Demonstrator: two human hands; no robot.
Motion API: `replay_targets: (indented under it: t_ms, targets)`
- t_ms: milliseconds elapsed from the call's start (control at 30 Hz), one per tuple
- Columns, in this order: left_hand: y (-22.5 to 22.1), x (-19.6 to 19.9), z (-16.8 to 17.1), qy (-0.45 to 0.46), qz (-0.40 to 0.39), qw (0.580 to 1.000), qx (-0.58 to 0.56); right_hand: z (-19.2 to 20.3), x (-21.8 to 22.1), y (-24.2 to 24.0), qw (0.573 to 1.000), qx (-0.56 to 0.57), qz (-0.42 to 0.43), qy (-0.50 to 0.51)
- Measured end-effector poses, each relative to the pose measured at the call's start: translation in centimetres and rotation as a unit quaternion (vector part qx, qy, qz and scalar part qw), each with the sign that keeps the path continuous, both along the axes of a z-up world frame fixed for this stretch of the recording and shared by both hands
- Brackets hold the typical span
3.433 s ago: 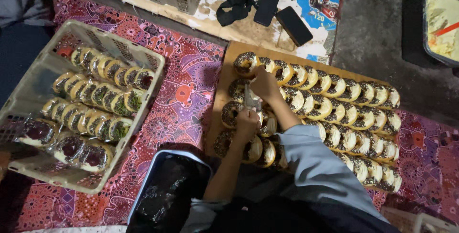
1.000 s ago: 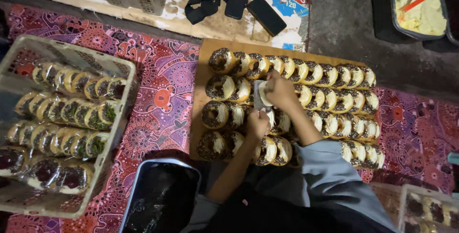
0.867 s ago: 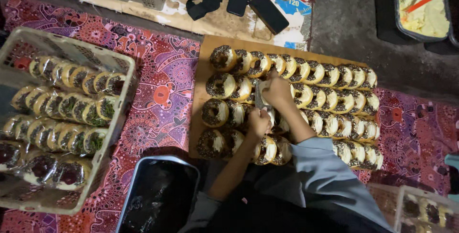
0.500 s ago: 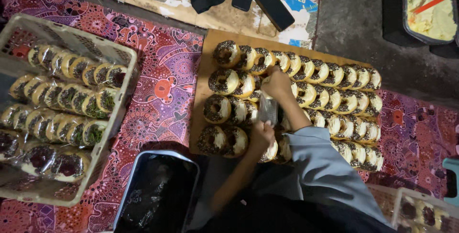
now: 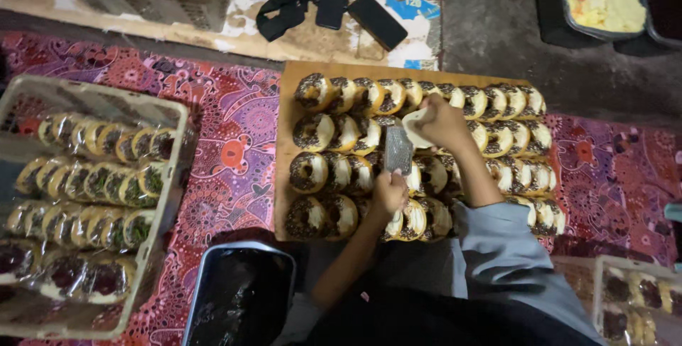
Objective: The person uses a grater to sprinkle white topping onto rows of pastries arranged on a wooden board. They then pick up individual pastries and place them into small plastic bags.
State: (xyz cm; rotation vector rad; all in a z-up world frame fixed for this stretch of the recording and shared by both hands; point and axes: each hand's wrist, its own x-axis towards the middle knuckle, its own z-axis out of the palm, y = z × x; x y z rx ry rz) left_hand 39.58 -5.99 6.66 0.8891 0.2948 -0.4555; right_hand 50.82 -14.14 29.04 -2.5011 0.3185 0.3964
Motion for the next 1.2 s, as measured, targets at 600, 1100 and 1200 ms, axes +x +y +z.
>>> replay_targets:
  t_ms: [600,1100,1200]
  targets:
    - [-4.4,0.0,-1.1,0.008,0.037,0.999,0.021,-11.5,3.7,0.3,0.978,-0.153,0.093,-0.109]
    - [-1.0,-5.9,2.9,-0.006,-0.022,1.0,0.011,-3.1,0.2,-5.4,0.977,0.191,-0.089,-0.043]
    - [-1.4,-3.1,3.0,-0.019,-0.001,0.999,-0.029,-1.8,-1.5,-5.1,0.981,0.181,-0.054,-0.051]
